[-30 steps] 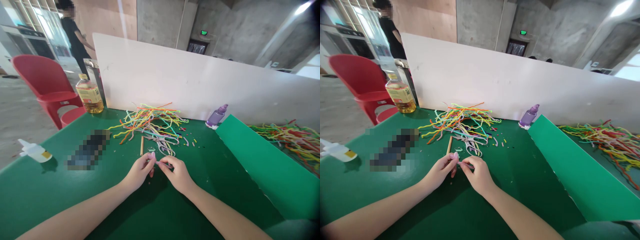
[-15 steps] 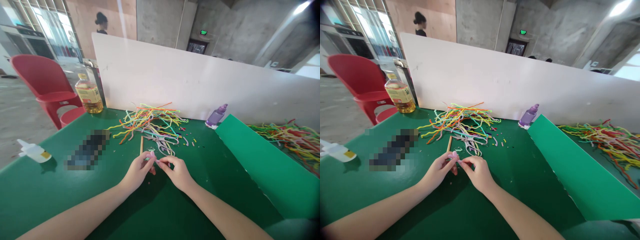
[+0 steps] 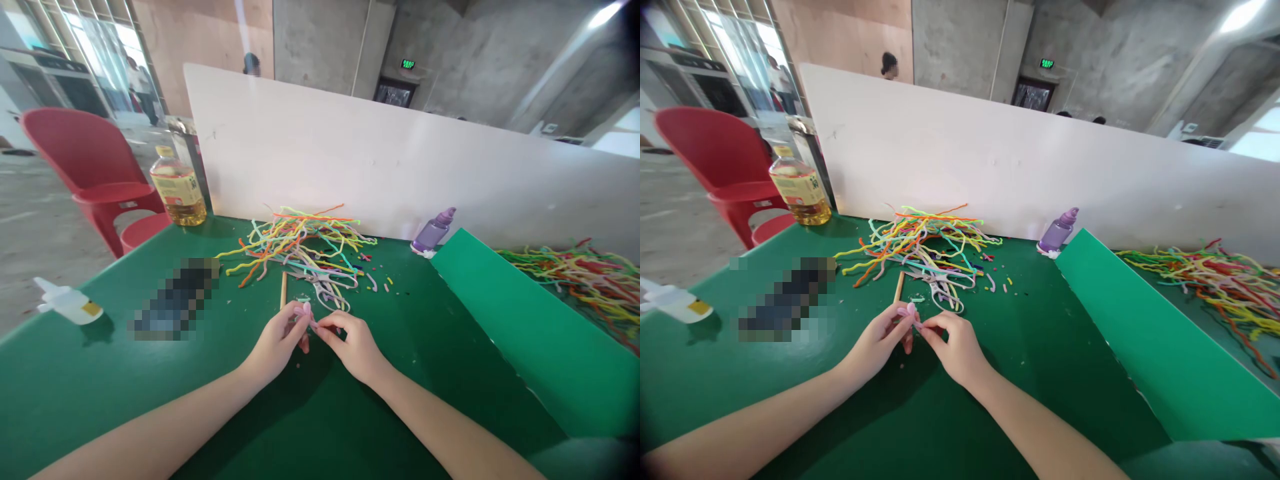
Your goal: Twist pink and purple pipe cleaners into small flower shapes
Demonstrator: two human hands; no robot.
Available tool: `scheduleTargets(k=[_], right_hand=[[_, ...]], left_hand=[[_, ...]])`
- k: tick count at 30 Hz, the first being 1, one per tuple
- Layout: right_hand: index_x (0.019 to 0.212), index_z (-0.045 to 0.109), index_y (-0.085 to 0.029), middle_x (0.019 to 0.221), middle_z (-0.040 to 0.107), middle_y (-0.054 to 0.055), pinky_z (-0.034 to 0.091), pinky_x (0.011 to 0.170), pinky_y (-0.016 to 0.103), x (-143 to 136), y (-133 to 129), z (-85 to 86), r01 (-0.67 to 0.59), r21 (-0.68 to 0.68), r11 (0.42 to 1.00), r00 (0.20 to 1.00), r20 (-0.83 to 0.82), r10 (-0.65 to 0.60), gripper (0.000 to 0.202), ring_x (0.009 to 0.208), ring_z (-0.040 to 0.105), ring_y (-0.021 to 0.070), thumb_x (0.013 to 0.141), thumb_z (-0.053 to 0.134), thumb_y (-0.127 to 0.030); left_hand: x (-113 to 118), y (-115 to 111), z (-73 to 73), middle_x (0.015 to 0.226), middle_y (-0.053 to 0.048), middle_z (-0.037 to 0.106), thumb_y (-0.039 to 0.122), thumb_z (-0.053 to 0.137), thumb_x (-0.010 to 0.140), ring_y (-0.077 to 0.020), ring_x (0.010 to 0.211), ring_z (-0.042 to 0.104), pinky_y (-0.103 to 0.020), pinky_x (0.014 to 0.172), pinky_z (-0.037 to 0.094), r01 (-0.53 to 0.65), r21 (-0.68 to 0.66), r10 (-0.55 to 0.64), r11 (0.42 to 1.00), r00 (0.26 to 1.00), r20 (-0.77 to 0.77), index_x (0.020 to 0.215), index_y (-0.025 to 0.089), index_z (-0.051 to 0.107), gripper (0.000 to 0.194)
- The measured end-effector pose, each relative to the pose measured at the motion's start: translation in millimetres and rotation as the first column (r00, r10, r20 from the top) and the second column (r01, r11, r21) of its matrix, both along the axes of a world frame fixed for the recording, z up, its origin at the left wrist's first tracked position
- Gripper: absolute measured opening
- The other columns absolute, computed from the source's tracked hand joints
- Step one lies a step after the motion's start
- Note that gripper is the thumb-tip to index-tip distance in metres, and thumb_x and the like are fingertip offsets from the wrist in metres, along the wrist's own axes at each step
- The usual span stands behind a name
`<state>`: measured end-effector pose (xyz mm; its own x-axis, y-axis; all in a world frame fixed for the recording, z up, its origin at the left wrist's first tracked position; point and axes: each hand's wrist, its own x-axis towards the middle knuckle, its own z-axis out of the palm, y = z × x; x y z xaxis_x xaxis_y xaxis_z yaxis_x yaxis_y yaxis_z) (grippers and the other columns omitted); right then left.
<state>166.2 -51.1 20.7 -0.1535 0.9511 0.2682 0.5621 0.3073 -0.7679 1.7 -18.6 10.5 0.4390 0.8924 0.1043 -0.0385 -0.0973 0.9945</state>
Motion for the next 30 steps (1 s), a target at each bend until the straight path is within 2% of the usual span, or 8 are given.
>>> scheduleTargets(k=[7,15,21,30], right_hand=[[0.086,0.062,-0.02,0.073,0.065,0.0,0.044,0.072,0.026,-3.9,-4.2,3.6,-0.051,-0.036,0.998,0.999,0.015,0.052,0.016,0.07,0.059,0.0139,0.089,0.047,-0.025],[0.083,0.065,-0.021,0.075,0.066,0.001,0.044,0.07,0.028,-2.3,-1.7,-1.6,0.05,0.029,0.998,0.995,0.086,-0.052,0.014,0.074,0.058,0.0166,0.085,0.052,-0.026],[0.081,0.065,-0.021,0.077,0.066,0.0,0.043,0.071,0.027,-2.8,-2.7,1.6,0.062,0.097,0.993,0.997,0.046,-0.067,0.012,0.073,0.058,0.0151,0.084,0.053,-0.023],[0.081,0.065,-0.022,0.076,0.066,0.001,0.043,0.073,0.03,-2.4,-3.9,1.5,0.08,0.114,0.99,0.994,0.064,-0.087,0.013,0.074,0.059,0.0169,0.084,0.052,-0.022]], left_hand=[[0.2,0.7,-4.2,0.067,0.003,0.055,0.041,0.044,0.088,-0.0096,0.049,0.053,-0.021,0.048,0.044,-0.001,-0.032,0.0,0.999,1.0,-0.021,0.083,0.019,0.047,0.023],[-0.8,4.3,-6.7,0.057,0.006,0.048,0.041,0.048,0.086,-0.0097,0.048,0.051,-0.021,0.048,0.042,0.015,-0.057,-0.017,0.998,1.0,-0.024,0.08,0.018,0.048,0.024],[-1.4,5.4,-5.2,0.058,0.006,0.046,0.041,0.049,0.085,-0.0089,0.049,0.05,-0.02,0.05,0.041,0.03,-0.043,-0.032,0.999,0.999,-0.037,0.078,0.017,0.05,0.025],[-1.8,6.3,-5.4,0.062,0.005,0.049,0.044,0.051,0.082,-0.0091,0.05,0.05,-0.021,0.051,0.042,0.056,-0.07,-0.059,0.996,0.997,-0.05,0.077,0.017,0.052,0.028]])
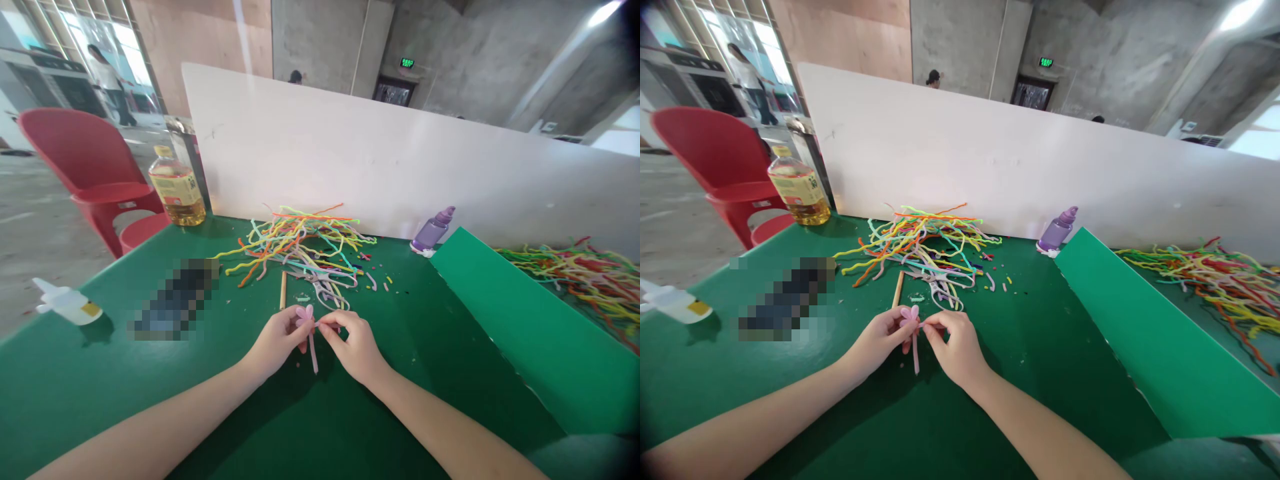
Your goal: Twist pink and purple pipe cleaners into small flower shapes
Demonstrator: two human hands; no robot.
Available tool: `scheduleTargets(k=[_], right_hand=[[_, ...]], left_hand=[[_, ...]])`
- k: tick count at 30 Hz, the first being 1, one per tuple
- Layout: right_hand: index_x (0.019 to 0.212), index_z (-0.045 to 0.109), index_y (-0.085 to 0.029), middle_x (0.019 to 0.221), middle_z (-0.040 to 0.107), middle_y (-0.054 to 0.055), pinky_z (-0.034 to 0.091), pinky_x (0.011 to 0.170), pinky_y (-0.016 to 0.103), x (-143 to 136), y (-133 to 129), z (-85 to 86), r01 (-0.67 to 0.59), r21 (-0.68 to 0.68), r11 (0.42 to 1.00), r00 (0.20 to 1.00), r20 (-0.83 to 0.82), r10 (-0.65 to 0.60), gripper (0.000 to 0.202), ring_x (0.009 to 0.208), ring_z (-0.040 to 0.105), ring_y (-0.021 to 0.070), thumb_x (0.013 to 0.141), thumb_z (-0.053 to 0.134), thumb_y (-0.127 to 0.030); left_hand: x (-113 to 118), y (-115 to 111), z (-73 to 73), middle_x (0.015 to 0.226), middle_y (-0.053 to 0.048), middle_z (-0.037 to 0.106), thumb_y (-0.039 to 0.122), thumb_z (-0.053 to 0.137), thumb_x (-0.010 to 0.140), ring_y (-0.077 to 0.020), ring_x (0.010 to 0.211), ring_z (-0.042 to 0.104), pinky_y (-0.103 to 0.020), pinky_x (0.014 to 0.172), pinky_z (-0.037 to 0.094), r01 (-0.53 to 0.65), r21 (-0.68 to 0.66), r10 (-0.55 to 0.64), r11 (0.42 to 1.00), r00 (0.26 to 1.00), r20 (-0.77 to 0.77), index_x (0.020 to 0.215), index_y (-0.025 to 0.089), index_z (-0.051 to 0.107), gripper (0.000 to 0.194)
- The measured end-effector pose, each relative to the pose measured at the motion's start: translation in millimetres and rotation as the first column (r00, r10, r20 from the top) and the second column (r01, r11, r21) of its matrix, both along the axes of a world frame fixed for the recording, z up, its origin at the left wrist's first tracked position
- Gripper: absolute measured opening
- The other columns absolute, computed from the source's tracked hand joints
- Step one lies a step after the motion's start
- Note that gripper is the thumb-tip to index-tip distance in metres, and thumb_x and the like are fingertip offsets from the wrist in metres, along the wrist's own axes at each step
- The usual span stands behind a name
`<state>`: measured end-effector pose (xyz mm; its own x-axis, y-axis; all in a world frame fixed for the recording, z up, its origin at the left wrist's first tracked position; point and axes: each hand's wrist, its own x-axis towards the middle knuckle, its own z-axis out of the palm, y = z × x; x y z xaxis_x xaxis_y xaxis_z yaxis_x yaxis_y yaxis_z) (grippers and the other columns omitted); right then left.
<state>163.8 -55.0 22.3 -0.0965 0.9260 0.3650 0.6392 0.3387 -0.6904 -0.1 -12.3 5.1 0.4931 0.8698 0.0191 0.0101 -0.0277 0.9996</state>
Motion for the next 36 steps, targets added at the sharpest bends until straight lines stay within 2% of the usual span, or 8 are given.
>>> scheduleTargets(k=[4,10,15,18,22,29,36], right_hand=[[0.082,0.065,-0.022,0.077,0.066,0.001,0.043,0.073,0.03,-0.2,-0.4,-0.2,0.004,0.012,1.0,1.0,0.005,-0.004,0.014,0.075,0.058,0.0169,0.085,0.051,-0.022],[0.081,0.064,-0.022,0.075,0.066,0.001,0.042,0.075,0.032,0.2,-0.6,0.4,-0.005,0.052,0.999,0.998,0.058,0.002,0.015,0.076,0.058,0.0175,0.086,0.05,-0.022],[0.091,0.061,-0.021,0.082,0.065,0.004,0.045,0.07,0.031,1.6,-0.1,-1.1,0.046,0.057,0.997,0.998,0.038,-0.048,0.011,0.074,0.057,0.0176,0.083,0.054,-0.025],[0.084,0.059,-0.021,0.074,0.063,0.004,0.045,0.065,0.029,3.1,1.1,-2.3,0.079,0.067,0.995,0.996,0.031,-0.081,0.006,0.072,0.056,0.0179,0.082,0.054,-0.024],[0.077,0.058,-0.021,0.065,0.058,0.002,0.044,0.066,0.029,5.7,3.0,-3.7,0.081,0.09,0.993,0.994,0.071,-0.087,0.009,0.072,0.054,0.0179,0.083,0.052,-0.025],[0.081,0.055,-0.021,0.062,0.057,0.0,0.041,0.067,0.027,6.6,4.1,-6.3,0.065,0.029,0.998,0.993,0.096,-0.067,0.01,0.072,0.055,0.0175,0.086,0.048,-0.026],[0.082,0.05,-0.02,0.055,0.054,-0.004,0.038,0.056,0.023,4.1,3.2,-8.2,-0.015,-0.094,0.995,0.998,-0.055,0.01,0.012,0.051,0.051,0.0113,0.088,0.044,-0.028]], left_hand=[[-0.2,-0.7,1.4,0.061,0.005,0.05,0.044,0.053,0.081,-0.0093,0.05,0.05,-0.021,0.05,0.042,0.009,-0.016,-0.009,1.0,1.0,-0.004,0.075,0.016,0.052,0.028],[0.7,-0.5,-1.1,0.06,0.003,0.053,0.045,0.054,0.079,-0.0111,0.049,0.052,-0.021,0.045,0.042,0.052,-0.109,-0.053,0.993,0.999,-0.009,0.072,0.017,0.052,0.03],[1.7,0.1,2.0,0.06,0.003,0.055,0.042,0.054,0.081,-0.0095,0.051,0.053,-0.021,0.054,0.043,-0.029,-0.081,0.032,0.996,0.999,0.036,0.072,0.015,0.053,0.029],[2.3,-0.3,5.1,0.061,0.002,0.055,0.044,0.052,0.082,-0.0103,0.052,0.053,-0.023,0.055,0.043,-0.05,-0.103,0.054,0.993,0.998,0.035,0.072,0.015,0.054,0.031],[2.5,-0.2,6.5,0.066,0.001,0.056,0.045,0.053,0.081,-0.0131,0.061,0.056,-0.025,0.062,0.046,-0.022,-0.095,0.026,0.995,0.999,0.041,0.073,0.016,0.055,0.03],[1.7,1.3,4.6,0.058,0.005,0.046,0.04,0.058,0.077,-0.0105,0.054,0.048,-0.022,0.056,0.038,0.042,-0.014,-0.042,0.999,0.999,-0.03,0.064,0.017,0.051,0.028],[1.9,1.2,-0.7,0.059,0.005,0.045,0.041,0.055,0.08,-0.0111,0.054,0.047,-0.022,0.053,0.036,0.086,0.005,-0.085,0.996,0.992,-0.093,0.068,0.017,0.051,0.027]])
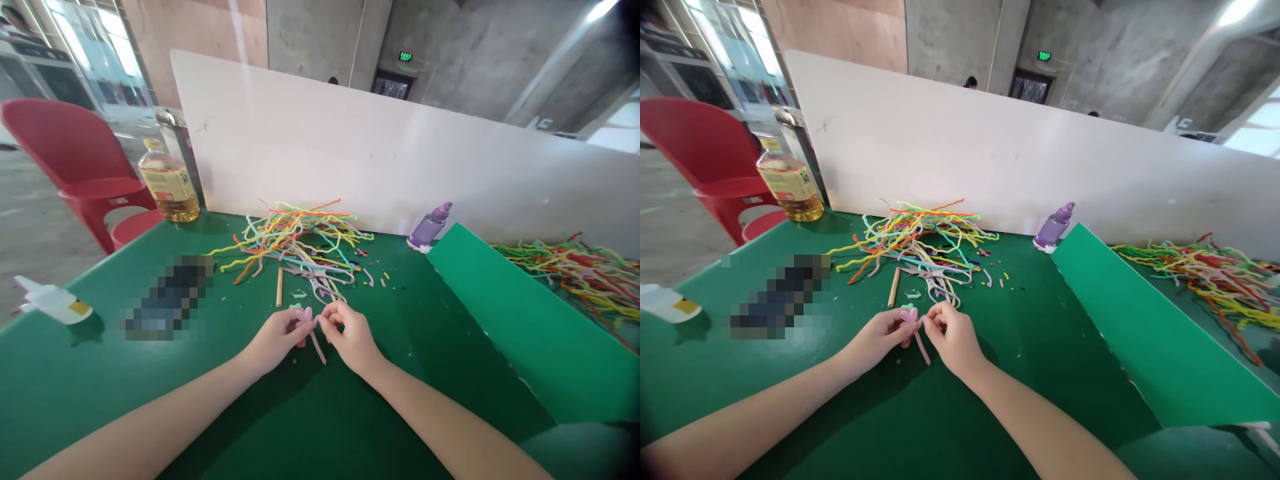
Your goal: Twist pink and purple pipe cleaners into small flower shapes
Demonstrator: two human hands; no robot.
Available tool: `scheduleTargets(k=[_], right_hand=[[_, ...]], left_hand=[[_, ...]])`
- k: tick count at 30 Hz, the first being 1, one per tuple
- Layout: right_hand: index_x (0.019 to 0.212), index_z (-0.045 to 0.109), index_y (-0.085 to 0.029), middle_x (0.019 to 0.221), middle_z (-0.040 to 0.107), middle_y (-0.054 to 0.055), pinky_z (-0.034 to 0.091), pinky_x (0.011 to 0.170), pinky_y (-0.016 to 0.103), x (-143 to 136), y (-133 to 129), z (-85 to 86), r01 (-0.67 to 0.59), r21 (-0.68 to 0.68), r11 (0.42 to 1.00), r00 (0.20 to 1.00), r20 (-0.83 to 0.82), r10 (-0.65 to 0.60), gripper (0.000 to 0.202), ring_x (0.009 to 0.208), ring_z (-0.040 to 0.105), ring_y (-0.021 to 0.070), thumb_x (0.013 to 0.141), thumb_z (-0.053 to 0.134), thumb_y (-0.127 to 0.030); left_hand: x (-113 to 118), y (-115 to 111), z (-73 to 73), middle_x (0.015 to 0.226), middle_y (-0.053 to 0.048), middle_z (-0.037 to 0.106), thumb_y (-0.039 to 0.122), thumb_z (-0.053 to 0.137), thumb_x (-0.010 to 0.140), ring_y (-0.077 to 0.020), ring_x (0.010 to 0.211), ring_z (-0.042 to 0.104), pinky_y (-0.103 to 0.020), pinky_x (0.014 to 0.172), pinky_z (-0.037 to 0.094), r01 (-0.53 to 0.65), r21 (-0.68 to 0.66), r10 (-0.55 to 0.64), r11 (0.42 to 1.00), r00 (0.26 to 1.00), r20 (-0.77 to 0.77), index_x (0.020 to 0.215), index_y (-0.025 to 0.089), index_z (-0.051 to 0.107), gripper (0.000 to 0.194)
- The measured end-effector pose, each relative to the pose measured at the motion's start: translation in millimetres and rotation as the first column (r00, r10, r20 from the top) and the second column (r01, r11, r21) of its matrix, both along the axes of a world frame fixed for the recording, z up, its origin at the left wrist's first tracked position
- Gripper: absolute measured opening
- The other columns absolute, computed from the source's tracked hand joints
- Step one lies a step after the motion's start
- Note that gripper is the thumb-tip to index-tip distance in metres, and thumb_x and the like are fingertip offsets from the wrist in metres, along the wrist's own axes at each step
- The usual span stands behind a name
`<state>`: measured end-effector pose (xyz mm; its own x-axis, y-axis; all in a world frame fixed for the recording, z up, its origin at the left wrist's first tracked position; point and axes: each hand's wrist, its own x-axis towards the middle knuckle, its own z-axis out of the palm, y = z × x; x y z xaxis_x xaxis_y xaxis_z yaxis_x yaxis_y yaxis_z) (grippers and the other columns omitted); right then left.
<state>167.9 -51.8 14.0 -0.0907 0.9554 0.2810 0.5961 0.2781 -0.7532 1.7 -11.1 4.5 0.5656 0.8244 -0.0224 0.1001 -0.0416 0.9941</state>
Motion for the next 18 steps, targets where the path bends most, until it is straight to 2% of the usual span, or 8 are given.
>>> scheduleTargets(k=[5,11,14,18], right_hand=[[0.083,0.051,-0.019,0.054,0.056,-0.004,0.035,0.05,0.021,-1.8,-1.4,2.1,-0.033,-0.025,0.999,0.999,-0.009,0.033,0.011,0.05,0.053,0.0111,0.087,0.045,-0.028],[0.094,0.053,-0.019,0.07,0.065,0.0,0.043,0.061,0.023,-0.7,-0.8,3.7,-0.073,-0.034,0.997,0.991,-0.11,0.069,0.012,0.065,0.062,0.0131,0.088,0.045,-0.026],[0.101,0.05,-0.021,0.08,0.069,0.001,0.044,0.061,0.024,0.2,-0.9,3.6,-0.064,-0.05,0.997,0.992,-0.115,0.058,0.015,0.066,0.063,0.0135,0.089,0.044,-0.027],[0.09,0.051,-0.021,0.078,0.069,0.0,0.044,0.061,0.023,0.2,-0.9,3.8,-0.055,-0.053,0.997,0.99,-0.129,0.047,0.009,0.063,0.062,0.0126,0.089,0.046,-0.029]], left_hand=[[0.2,-0.6,-3.4,0.062,0.004,0.045,0.041,0.052,0.082,-0.0112,0.055,0.046,-0.021,0.051,0.036,0.037,0.023,-0.036,0.999,0.999,-0.028,0.072,0.017,0.053,0.026],[-1.5,1.6,-4.1,0.056,0.004,0.047,0.04,0.052,0.083,-0.011,0.054,0.045,-0.022,0.055,0.035,-0.083,0.021,0.082,0.996,0.996,0.015,0.069,0.017,0.052,0.027],[-2.2,1.5,-2.4,0.055,0.004,0.05,0.041,0.051,0.084,-0.0113,0.055,0.046,-0.022,0.057,0.035,-0.134,-0.002,0.134,0.991,0.991,0.021,0.071,0.016,0.054,0.028],[-2.2,0.3,-0.9,0.056,0.004,0.05,0.041,0.052,0.083,-0.0119,0.056,0.047,-0.022,0.058,0.036,-0.184,-0.003,0.184,0.983,0.983,0.025,0.073,0.016,0.055,0.027]])
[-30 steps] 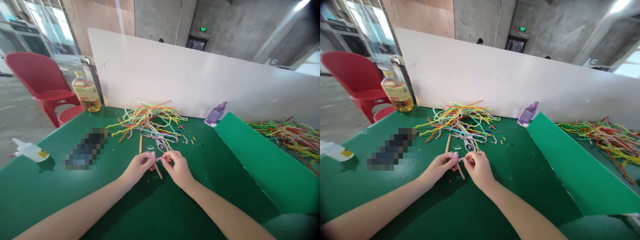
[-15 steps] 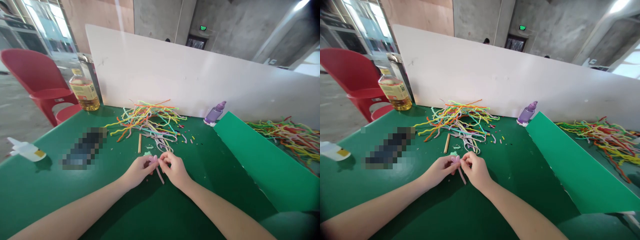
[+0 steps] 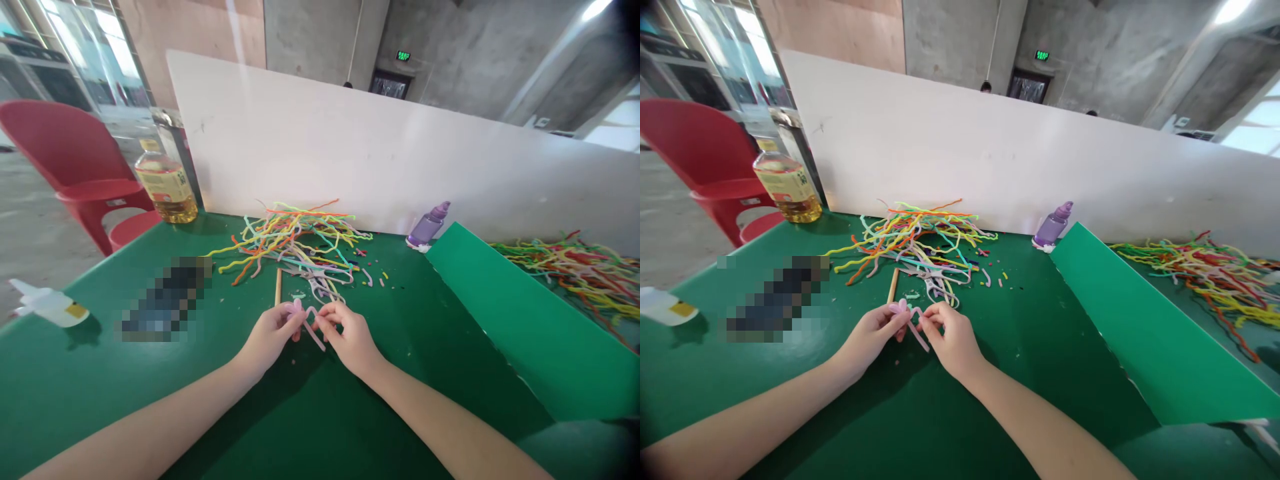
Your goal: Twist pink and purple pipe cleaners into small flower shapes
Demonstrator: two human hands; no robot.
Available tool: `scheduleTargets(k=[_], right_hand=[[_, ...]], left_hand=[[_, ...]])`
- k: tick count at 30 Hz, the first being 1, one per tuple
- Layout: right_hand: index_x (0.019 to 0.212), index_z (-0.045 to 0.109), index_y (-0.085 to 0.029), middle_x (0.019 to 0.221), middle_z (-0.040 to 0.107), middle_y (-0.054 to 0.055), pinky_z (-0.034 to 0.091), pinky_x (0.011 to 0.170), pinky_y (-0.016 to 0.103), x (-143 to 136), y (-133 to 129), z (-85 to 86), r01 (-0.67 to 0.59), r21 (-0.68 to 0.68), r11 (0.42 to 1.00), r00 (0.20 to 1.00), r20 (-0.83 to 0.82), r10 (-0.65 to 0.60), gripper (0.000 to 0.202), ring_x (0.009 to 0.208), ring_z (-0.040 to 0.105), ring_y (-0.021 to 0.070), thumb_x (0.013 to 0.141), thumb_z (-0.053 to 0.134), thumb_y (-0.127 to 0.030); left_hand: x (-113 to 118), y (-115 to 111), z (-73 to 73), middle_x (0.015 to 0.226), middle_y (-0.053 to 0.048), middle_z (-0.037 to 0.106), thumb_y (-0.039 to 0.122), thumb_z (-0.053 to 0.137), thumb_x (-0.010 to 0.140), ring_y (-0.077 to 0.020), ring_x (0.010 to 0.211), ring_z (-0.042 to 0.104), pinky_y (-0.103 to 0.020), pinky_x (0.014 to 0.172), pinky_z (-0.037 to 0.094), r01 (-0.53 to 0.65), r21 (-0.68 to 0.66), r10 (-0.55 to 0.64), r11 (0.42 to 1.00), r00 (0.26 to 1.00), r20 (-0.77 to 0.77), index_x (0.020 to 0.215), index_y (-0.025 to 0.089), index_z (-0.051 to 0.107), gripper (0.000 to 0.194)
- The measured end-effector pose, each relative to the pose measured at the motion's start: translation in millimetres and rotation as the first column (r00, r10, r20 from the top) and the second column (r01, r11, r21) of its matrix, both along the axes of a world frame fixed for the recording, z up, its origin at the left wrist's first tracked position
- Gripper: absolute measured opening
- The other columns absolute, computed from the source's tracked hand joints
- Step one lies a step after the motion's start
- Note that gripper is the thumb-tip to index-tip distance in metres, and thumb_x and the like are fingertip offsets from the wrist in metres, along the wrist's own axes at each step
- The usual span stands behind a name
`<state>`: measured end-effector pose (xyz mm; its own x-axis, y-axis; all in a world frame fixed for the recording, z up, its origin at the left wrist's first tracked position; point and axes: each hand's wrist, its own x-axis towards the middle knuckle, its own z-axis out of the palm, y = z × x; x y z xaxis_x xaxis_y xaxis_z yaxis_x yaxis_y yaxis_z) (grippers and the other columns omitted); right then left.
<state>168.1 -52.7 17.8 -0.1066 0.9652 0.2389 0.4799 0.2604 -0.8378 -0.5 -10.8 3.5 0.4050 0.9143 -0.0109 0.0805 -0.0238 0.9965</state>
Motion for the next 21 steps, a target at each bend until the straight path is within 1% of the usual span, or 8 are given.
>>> scheduleTargets(k=[3,6,9,14,21], right_hand=[[0.084,0.053,-0.021,0.068,0.064,-0.001,0.043,0.06,0.023,0.1,0.6,-0.2,0.001,0.056,0.998,0.999,0.033,-0.003,0.01,0.063,0.06,0.0126,0.088,0.049,-0.029],[0.082,0.055,-0.02,0.066,0.061,-0.002,0.042,0.059,0.023,0.7,1.2,-1.3,0.008,0.101,0.995,0.997,0.071,-0.016,0.011,0.062,0.058,0.0122,0.087,0.05,-0.029],[0.082,0.056,-0.02,0.066,0.061,-0.002,0.042,0.06,0.023,0.8,0.9,-3.1,-0.012,0.085,0.996,0.997,0.078,0.005,0.013,0.062,0.058,0.0119,0.088,0.049,-0.029],[0.079,0.055,-0.02,0.064,0.062,-0.002,0.042,0.063,0.024,-0.6,-1.1,-5.5,-0.038,0.091,0.995,0.993,0.117,0.027,0.011,0.063,0.058,0.0124,0.086,0.052,-0.028],[0.078,0.056,-0.019,0.064,0.062,-0.002,0.044,0.059,0.023,0.6,0.1,-4.7,-0.07,0.054,0.996,0.994,0.087,0.065,0.009,0.058,0.058,0.0111,0.085,0.053,-0.025]], left_hand=[[0.0,-0.5,0.5,0.056,0.003,0.051,0.041,0.052,0.083,-0.0125,0.056,0.047,-0.023,0.059,0.037,-0.024,0.024,0.024,0.999,1.0,-0.018,0.073,0.017,0.055,0.026],[0.2,-0.4,0.4,0.056,0.003,0.051,0.041,0.052,0.082,-0.0126,0.057,0.047,-0.023,0.059,0.036,-0.003,0.034,0.005,0.999,0.999,-0.053,0.073,0.016,0.056,0.027],[0.9,-0.4,0.1,0.057,0.003,0.05,0.042,0.053,0.082,-0.0123,0.057,0.047,-0.022,0.057,0.035,0.037,0.028,-0.035,0.999,0.997,-0.066,0.074,0.016,0.057,0.028],[2.3,-1.0,0.1,0.06,0.004,0.048,0.041,0.055,0.081,-0.0116,0.056,0.047,-0.022,0.056,0.036,0.077,0.013,-0.077,0.997,0.996,-0.036,0.074,0.016,0.058,0.026],[1.0,-0.9,-1.6,0.058,0.004,0.048,0.039,0.056,0.08,-0.0114,0.055,0.046,-0.021,0.053,0.033,0.073,0.013,-0.072,0.997,0.995,-0.069,0.069,0.016,0.058,0.026]])
